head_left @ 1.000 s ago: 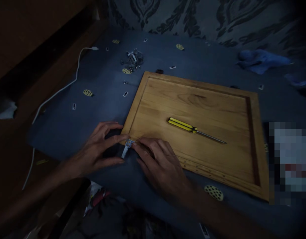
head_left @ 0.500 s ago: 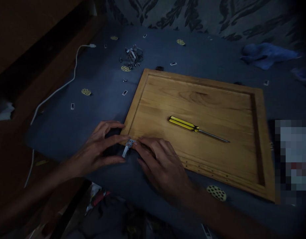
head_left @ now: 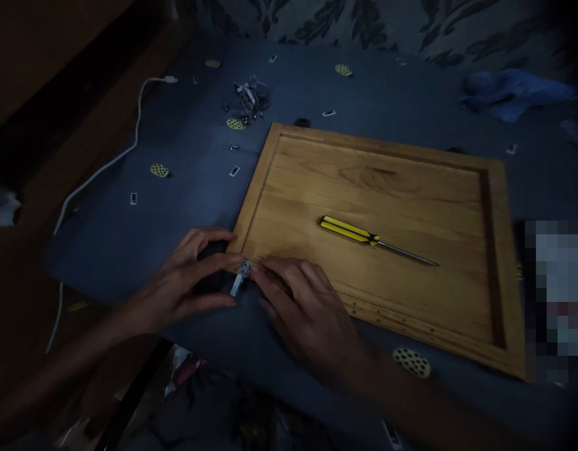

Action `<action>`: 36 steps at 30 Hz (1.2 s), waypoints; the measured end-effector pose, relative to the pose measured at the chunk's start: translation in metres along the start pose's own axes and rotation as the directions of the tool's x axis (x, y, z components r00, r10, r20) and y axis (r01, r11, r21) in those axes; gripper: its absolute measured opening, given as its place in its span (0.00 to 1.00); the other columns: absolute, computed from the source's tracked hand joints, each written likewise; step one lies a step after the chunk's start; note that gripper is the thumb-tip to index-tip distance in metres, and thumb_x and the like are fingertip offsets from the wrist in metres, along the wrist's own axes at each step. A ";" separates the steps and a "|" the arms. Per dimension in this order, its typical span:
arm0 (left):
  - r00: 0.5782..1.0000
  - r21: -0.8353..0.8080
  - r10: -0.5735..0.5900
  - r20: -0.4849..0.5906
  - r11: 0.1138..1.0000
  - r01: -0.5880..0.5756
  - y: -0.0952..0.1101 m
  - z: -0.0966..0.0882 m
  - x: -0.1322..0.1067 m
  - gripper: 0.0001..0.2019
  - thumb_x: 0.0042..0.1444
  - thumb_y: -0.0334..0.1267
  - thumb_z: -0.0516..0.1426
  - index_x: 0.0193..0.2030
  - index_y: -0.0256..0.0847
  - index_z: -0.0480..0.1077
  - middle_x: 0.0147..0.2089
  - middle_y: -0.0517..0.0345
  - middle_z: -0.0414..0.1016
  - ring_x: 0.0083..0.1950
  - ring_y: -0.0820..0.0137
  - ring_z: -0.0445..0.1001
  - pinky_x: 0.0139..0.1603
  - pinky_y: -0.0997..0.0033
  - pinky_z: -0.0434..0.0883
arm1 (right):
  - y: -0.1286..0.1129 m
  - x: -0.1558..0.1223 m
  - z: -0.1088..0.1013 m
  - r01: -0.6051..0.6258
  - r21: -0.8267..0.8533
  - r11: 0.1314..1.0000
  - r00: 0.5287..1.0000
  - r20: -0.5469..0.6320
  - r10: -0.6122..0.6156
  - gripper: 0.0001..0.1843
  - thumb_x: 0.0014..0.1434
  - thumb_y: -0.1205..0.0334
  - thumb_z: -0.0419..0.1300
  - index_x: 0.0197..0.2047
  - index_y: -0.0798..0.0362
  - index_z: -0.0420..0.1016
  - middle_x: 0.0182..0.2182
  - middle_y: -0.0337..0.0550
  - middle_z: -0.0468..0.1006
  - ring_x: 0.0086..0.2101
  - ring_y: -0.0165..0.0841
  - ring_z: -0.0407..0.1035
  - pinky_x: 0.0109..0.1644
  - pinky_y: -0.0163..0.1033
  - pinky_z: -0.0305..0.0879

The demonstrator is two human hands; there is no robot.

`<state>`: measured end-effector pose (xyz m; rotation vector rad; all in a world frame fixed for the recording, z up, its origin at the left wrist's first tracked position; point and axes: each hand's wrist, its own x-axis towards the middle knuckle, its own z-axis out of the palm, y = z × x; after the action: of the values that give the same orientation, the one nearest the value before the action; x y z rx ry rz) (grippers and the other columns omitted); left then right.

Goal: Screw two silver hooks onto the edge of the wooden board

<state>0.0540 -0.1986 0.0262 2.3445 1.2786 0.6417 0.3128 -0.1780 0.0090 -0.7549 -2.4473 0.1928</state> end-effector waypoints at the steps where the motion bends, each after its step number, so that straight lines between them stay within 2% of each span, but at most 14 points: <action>1: 1.000 0.002 0.001 0.002 1.000 -0.001 0.000 -0.001 0.000 0.21 0.72 0.51 0.57 0.67 0.49 0.68 0.69 0.49 0.63 0.68 0.59 0.65 0.69 0.55 0.69 | 0.000 0.000 0.000 0.005 -0.001 1.000 1.000 0.002 -0.005 0.17 0.73 0.71 0.55 0.61 0.64 0.72 0.50 0.57 0.80 0.48 0.43 0.68 0.49 0.47 0.74; 11: 1.000 -0.003 -0.021 0.019 1.000 0.021 0.002 -0.003 0.000 0.21 0.72 0.51 0.57 0.68 0.50 0.68 0.68 0.49 0.65 0.65 0.59 0.68 0.67 0.56 0.71 | 0.000 0.002 0.000 0.024 -0.026 0.999 1.000 0.007 -0.024 0.16 0.72 0.71 0.55 0.61 0.65 0.72 0.51 0.57 0.80 0.48 0.44 0.67 0.50 0.48 0.72; 18: 0.999 -0.038 -0.041 0.023 0.998 0.042 0.001 -0.002 0.001 0.21 0.70 0.49 0.60 0.67 0.52 0.69 0.67 0.50 0.66 0.65 0.58 0.69 0.65 0.55 0.74 | -0.001 0.003 0.000 0.025 -0.032 0.999 1.000 0.008 -0.025 0.16 0.73 0.71 0.55 0.60 0.65 0.73 0.50 0.56 0.81 0.48 0.43 0.67 0.50 0.47 0.72; 21: 0.999 -0.054 -0.040 0.000 0.998 0.040 0.000 -0.002 0.001 0.21 0.71 0.50 0.60 0.67 0.52 0.69 0.68 0.50 0.66 0.65 0.58 0.69 0.65 0.55 0.74 | -0.001 0.003 0.001 0.027 -0.030 0.999 1.000 -0.002 -0.027 0.16 0.73 0.71 0.55 0.60 0.65 0.74 0.50 0.56 0.81 0.47 0.43 0.67 0.50 0.47 0.72; 27: 0.997 -0.013 -0.036 0.067 0.999 0.037 0.003 -0.007 0.004 0.22 0.69 0.48 0.62 0.66 0.49 0.70 0.68 0.48 0.65 0.65 0.58 0.70 0.66 0.54 0.73 | -0.001 0.003 0.000 0.020 -0.035 0.999 1.000 0.000 -0.020 0.16 0.73 0.71 0.54 0.59 0.65 0.75 0.50 0.56 0.81 0.47 0.44 0.68 0.50 0.47 0.72; 32: 0.998 -0.026 -0.050 0.046 0.998 0.052 0.003 -0.007 0.005 0.24 0.67 0.50 0.64 0.67 0.51 0.69 0.68 0.50 0.66 0.65 0.56 0.69 0.68 0.51 0.71 | -0.001 0.005 0.000 0.026 -0.046 0.999 1.000 -0.017 -0.027 0.15 0.73 0.71 0.53 0.58 0.64 0.76 0.49 0.55 0.82 0.47 0.43 0.68 0.50 0.46 0.71; 36: 0.996 -0.012 -0.046 0.082 0.999 0.047 0.002 -0.005 0.004 0.24 0.67 0.50 0.64 0.67 0.51 0.69 0.68 0.49 0.66 0.67 0.55 0.68 0.69 0.49 0.70 | -0.001 0.006 0.000 0.026 -0.054 0.998 0.999 -0.017 -0.027 0.15 0.73 0.71 0.52 0.57 0.64 0.76 0.48 0.55 0.82 0.47 0.43 0.69 0.49 0.46 0.71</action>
<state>0.0545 -0.1952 0.0325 2.2983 1.2841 0.5333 0.3084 -0.1758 0.0120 -0.7437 -2.4530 0.1108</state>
